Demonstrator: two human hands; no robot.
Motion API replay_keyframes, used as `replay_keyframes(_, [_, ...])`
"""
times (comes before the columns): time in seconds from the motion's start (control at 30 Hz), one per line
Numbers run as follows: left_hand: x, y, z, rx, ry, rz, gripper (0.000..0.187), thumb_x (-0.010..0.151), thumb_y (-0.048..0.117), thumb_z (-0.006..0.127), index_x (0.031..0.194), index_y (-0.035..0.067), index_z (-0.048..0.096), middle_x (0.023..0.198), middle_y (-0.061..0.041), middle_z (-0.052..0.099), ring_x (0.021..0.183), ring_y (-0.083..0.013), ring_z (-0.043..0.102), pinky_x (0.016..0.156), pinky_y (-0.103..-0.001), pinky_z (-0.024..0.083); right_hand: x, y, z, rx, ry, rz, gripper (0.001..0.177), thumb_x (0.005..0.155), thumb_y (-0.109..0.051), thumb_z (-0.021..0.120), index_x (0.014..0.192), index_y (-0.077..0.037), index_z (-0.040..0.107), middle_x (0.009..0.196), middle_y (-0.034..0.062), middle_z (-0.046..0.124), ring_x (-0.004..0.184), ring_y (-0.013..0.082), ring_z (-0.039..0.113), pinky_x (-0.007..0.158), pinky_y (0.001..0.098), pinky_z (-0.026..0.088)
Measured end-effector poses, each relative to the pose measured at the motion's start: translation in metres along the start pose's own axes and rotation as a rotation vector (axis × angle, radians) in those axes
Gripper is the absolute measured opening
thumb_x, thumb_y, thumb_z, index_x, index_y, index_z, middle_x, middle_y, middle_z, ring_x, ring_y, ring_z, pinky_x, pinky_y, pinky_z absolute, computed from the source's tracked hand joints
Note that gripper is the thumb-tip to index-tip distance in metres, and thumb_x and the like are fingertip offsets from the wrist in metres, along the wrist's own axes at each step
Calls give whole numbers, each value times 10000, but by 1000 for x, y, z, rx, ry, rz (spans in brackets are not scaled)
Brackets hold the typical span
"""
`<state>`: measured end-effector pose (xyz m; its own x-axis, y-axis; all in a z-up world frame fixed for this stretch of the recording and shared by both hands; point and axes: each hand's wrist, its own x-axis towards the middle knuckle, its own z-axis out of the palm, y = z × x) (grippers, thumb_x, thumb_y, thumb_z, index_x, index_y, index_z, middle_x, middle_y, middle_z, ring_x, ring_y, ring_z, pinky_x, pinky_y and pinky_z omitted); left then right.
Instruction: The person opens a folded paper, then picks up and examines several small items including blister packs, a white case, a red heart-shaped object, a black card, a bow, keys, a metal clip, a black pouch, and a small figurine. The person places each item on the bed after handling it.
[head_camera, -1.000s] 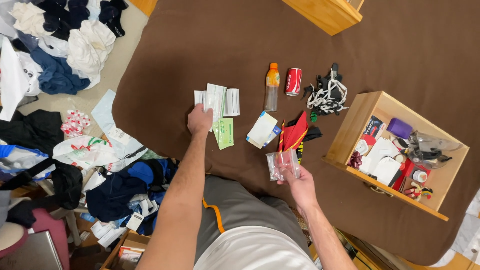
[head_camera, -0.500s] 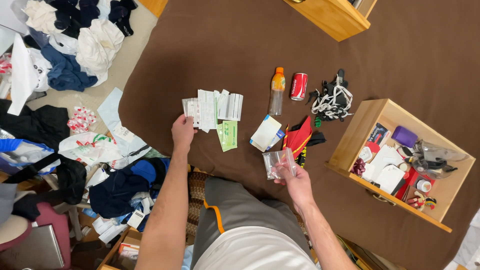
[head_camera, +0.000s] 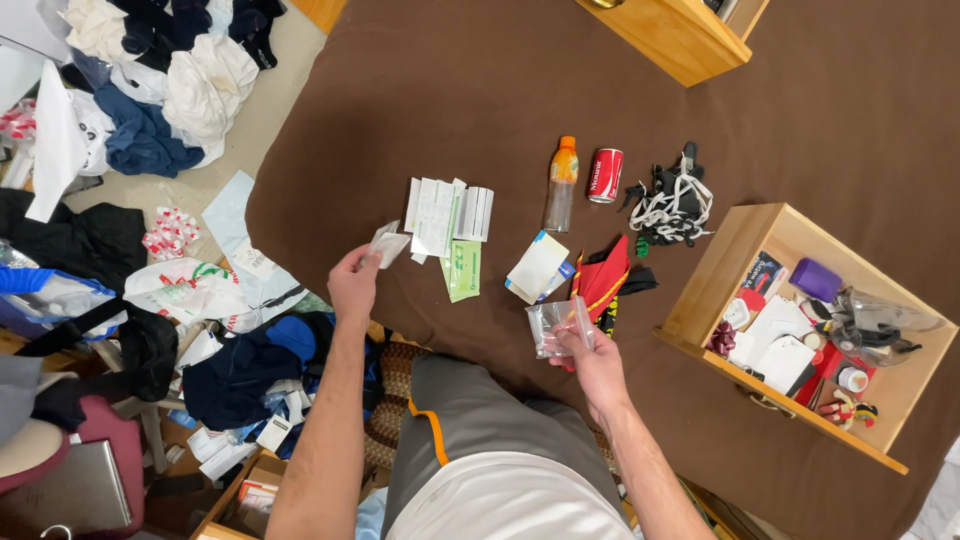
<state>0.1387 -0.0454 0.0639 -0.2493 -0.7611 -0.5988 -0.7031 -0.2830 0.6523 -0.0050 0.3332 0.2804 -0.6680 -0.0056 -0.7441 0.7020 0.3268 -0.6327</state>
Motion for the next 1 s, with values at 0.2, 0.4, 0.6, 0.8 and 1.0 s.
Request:
replay_keyframes(0.2, [-44, 31, -10, -308, -326, 11, 306, 1228, 171, 696, 1483, 119, 857, 1401, -211, 854, 1267, -284, 847, 978, -434, 793, 14, 26, -1, 30, -5, 8, 229, 1108, -43, 883, 1295, 84, 919, 1175, 234, 924, 821, 325, 932, 840, 416, 806])
replay_keyframes(0.4, [-16, -19, 22, -410, -336, 42, 303, 1187, 174, 597, 1270, 81, 873, 976, -9, 460, 871, -125, 628, 794, -280, 675, 15, 35, -1, 46, 0, 3, 233, 1105, -6, 887, 1297, 122, 916, 1175, 249, 897, 911, 345, 932, 880, 460, 833])
replay_keyframes(0.6, [-69, 52, 7, -384, -486, -3, 615, 1225, -22, 736, 1803, 101, 567, 1609, -344, 675, 1296, -422, 867, 976, -524, 855, 17, 38, -1, 88, -16, 22, 237, 1129, -10, 865, 1304, 150, 875, 1216, 293, 895, 956, 381, 939, 902, 489, 841])
replay_keyframes(0.8, [-104, 77, 9, -414, -565, -75, 902, 1198, -16, 770, 1995, 54, 353, 1688, -340, 689, 1328, -403, 847, 987, -488, 839, 21, 35, 12, 95, -50, 35, 223, 1140, -27, 867, 1279, 148, 851, 1232, 277, 892, 1015, 357, 937, 923, 478, 842])
replay_keyframes(1.0, [-88, 18, 32, -580, -514, -350, 617, 1250, 183, 785, 1853, 115, 671, 1666, -184, 786, 1455, -302, 813, 1201, -541, 757, 28, 46, 16, 79, -55, 39, 229, 1151, -29, 853, 1297, 146, 877, 1195, 258, 879, 1022, 340, 932, 902, 468, 852])
